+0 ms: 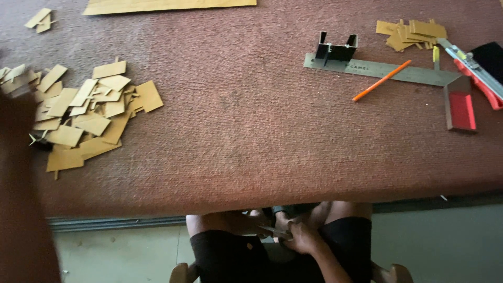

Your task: Cutting cardboard sheets into small square pieces using scissors on a workshop table.

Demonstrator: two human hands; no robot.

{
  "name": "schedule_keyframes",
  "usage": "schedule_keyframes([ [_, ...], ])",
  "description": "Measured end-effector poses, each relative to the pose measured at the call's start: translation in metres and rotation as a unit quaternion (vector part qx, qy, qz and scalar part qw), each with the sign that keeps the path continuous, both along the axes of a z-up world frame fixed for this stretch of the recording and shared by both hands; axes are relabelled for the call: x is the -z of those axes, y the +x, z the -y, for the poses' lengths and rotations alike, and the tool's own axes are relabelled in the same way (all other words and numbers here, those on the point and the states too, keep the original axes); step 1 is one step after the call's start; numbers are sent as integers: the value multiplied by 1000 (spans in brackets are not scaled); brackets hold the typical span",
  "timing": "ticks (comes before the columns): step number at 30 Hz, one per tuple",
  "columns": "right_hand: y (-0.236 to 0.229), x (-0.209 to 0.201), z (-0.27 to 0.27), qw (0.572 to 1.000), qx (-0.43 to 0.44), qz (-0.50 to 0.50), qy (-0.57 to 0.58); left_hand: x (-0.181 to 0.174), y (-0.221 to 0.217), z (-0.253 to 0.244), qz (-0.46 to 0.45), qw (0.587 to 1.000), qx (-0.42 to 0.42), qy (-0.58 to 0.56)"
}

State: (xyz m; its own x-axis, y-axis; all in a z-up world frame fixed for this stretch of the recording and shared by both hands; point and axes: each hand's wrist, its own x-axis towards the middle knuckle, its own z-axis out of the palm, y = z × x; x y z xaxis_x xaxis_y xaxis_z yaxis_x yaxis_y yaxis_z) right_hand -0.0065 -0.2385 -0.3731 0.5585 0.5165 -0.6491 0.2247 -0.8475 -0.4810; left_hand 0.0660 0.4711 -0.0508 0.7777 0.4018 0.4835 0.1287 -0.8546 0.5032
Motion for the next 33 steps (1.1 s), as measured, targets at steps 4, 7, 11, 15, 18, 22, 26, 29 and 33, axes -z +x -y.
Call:
schedule_keyframes([
  [4,-2,6,-2,996,-8,72,53,15,155,125,138,936,221,236],
  [7,-2,43,8,989,-102,96,-54,-43,196,274,-8,929,122,348],
  [11,29,-59,-10,983,66,-137,-104,-26,305,332,-13,957,141,254],
  [15,52,-47,2,983,67,-148,-83,-20,363,363,-141,951,63,269],
  [18,62,-39,8,984,62,-155,-65,-8,392,370,-127,919,51,370],
  [22,63,-35,3,987,34,-152,-32,5,409,366,27,841,63,537],
  [26,62,-40,1,991,19,-134,-7,-21,371,375,103,848,12,520],
  [29,47,-42,3,992,3,-123,13,-59,327,380,134,913,15,384],
  [33,20,7,3,998,-64,24,4,-94,253,374,242,874,-5,421],
])
